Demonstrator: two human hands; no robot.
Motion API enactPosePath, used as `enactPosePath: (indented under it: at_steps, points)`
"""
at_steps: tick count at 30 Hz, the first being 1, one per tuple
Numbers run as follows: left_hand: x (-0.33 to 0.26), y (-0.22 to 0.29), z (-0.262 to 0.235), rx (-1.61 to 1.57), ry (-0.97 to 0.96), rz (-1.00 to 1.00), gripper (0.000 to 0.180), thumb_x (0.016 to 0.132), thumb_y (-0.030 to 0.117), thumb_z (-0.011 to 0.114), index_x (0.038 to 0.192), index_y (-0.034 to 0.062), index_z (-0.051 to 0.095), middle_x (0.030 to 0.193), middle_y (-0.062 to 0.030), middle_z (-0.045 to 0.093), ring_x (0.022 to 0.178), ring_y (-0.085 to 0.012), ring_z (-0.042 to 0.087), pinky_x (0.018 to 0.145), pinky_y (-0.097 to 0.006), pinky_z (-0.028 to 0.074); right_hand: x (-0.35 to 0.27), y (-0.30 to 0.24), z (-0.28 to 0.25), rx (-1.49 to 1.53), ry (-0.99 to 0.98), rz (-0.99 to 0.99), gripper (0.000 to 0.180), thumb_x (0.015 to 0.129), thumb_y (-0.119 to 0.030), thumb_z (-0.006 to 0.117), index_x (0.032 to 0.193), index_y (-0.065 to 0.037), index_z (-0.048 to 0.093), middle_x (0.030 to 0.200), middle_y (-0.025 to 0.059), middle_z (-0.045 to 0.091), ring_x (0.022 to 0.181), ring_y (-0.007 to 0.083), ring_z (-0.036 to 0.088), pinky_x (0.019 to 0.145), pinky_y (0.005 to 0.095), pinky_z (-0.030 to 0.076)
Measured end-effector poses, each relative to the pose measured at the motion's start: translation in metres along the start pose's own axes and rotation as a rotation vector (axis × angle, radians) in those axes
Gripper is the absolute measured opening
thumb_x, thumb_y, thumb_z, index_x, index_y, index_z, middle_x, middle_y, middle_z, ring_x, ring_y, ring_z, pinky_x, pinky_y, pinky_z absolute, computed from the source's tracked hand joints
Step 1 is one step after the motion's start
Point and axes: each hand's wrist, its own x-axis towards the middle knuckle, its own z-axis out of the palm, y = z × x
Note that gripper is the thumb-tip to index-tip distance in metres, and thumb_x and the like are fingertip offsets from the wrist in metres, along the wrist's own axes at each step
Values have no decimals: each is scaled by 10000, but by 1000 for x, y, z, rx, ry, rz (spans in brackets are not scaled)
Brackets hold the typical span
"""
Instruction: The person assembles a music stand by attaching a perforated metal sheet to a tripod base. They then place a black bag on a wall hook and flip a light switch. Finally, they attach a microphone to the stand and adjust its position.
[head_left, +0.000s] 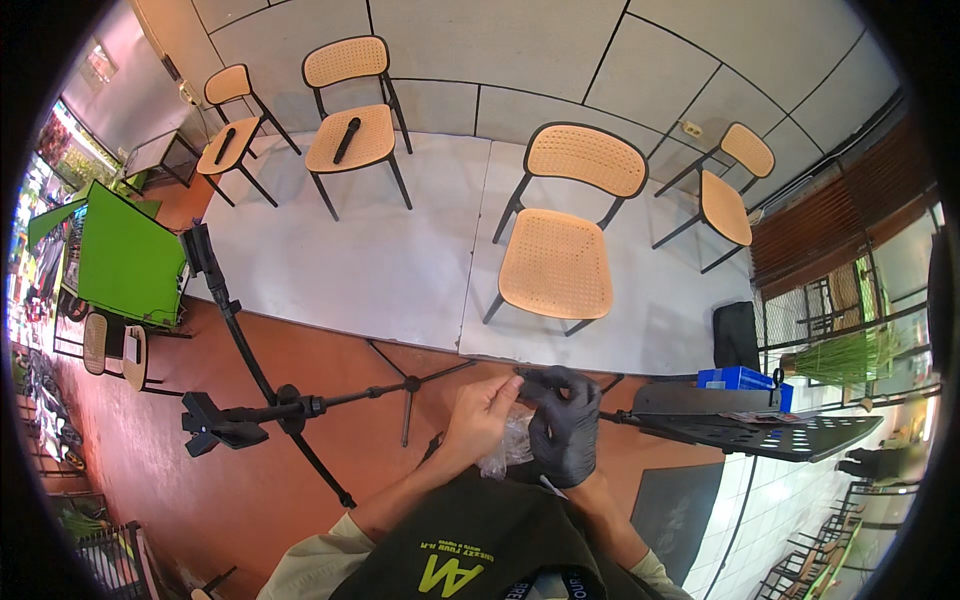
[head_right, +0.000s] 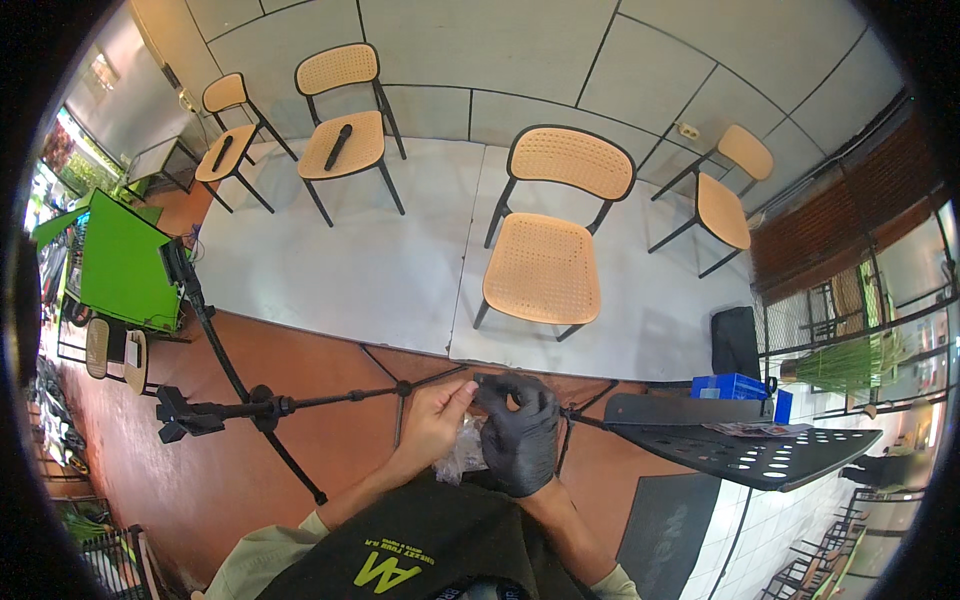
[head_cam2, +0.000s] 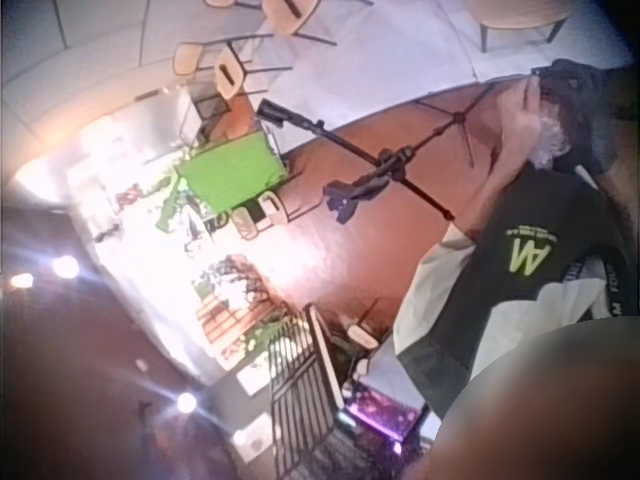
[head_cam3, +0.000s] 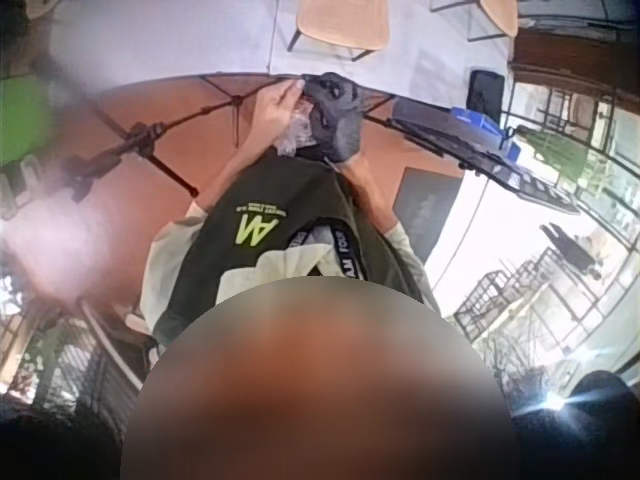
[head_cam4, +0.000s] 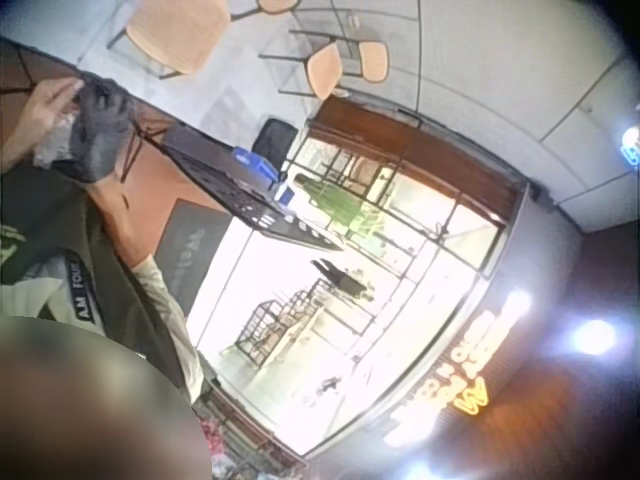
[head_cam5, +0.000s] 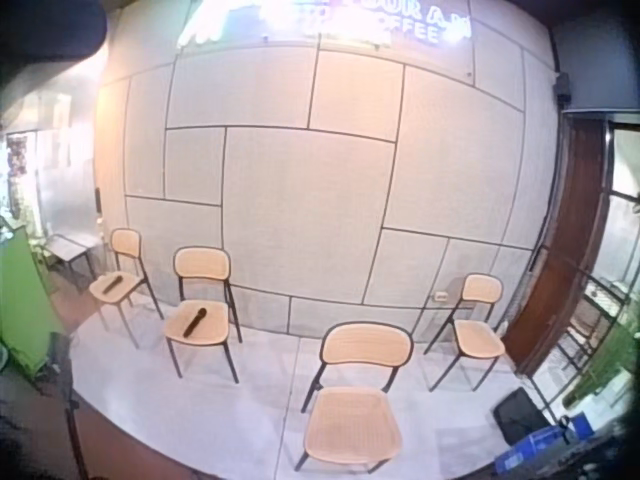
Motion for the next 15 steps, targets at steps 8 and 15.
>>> enactPosePath:
  at_steps: [8,15]
  points:
    - [-2,2,-1,-39,-13,-26,302,986,229,526,928,-23,682,544,67,397,501,-27,325,451,-253,260,1,-5,3,35,4,36,531,639,26,608,1152,-111,618,1111,128,556,1062,325,489,917,442,368]
    - [-2,5,-4,64,-45,-114,315,981,220,494,926,-49,650,737,-165,669,649,-176,627,621,-321,470,-3,-3,2,33,7,43,518,662,17,611,1162,-119,615,1122,133,551,1063,331,482,917,441,369]
